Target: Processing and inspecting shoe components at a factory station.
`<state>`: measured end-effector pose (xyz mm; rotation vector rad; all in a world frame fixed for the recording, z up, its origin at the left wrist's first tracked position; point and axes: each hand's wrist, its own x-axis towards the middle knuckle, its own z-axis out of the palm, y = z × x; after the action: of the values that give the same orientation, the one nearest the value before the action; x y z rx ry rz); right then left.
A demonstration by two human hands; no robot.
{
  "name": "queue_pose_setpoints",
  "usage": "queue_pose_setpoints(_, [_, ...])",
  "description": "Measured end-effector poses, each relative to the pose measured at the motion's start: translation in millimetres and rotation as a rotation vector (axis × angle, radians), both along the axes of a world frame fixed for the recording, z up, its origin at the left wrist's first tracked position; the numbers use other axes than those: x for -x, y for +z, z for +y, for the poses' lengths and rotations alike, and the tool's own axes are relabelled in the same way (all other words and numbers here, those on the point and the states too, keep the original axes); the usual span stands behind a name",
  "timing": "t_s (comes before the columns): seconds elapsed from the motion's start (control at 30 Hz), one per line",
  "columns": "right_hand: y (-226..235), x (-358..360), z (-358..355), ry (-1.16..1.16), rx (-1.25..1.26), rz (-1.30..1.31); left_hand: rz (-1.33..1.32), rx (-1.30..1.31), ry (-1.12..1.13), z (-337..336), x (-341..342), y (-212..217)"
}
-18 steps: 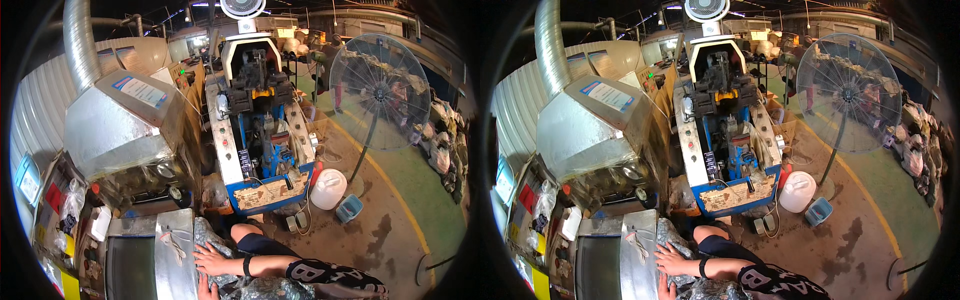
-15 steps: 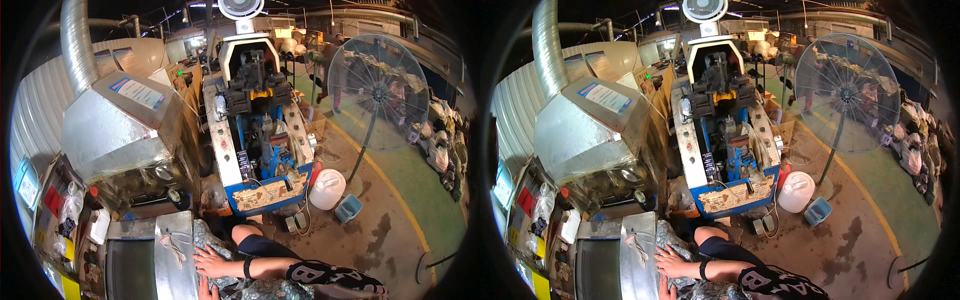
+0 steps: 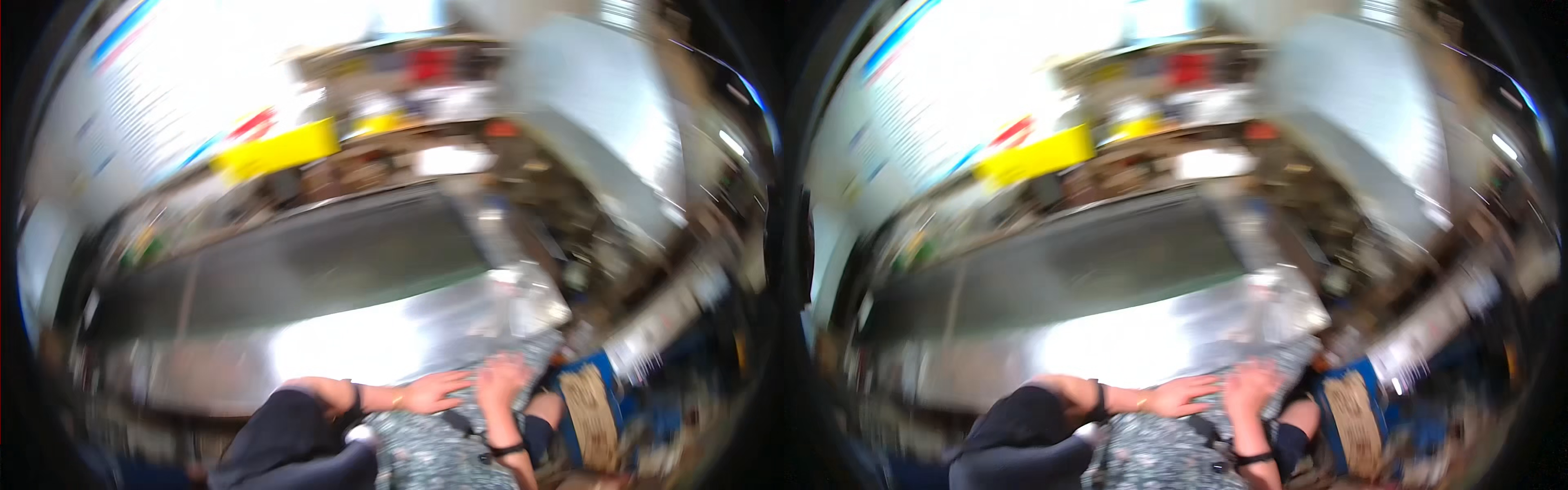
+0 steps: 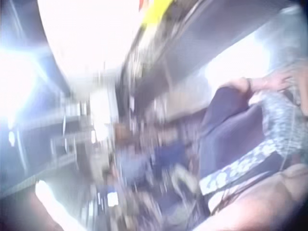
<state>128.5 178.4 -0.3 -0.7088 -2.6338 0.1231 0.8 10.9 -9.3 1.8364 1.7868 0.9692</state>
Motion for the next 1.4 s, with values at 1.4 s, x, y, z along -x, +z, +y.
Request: queue_pose_setpoints(1.4, [13.1,-16.9,-8.7,0.146,0.066,-0.112,0.420,0.644,1.028,-153.9,58.3,9.8])
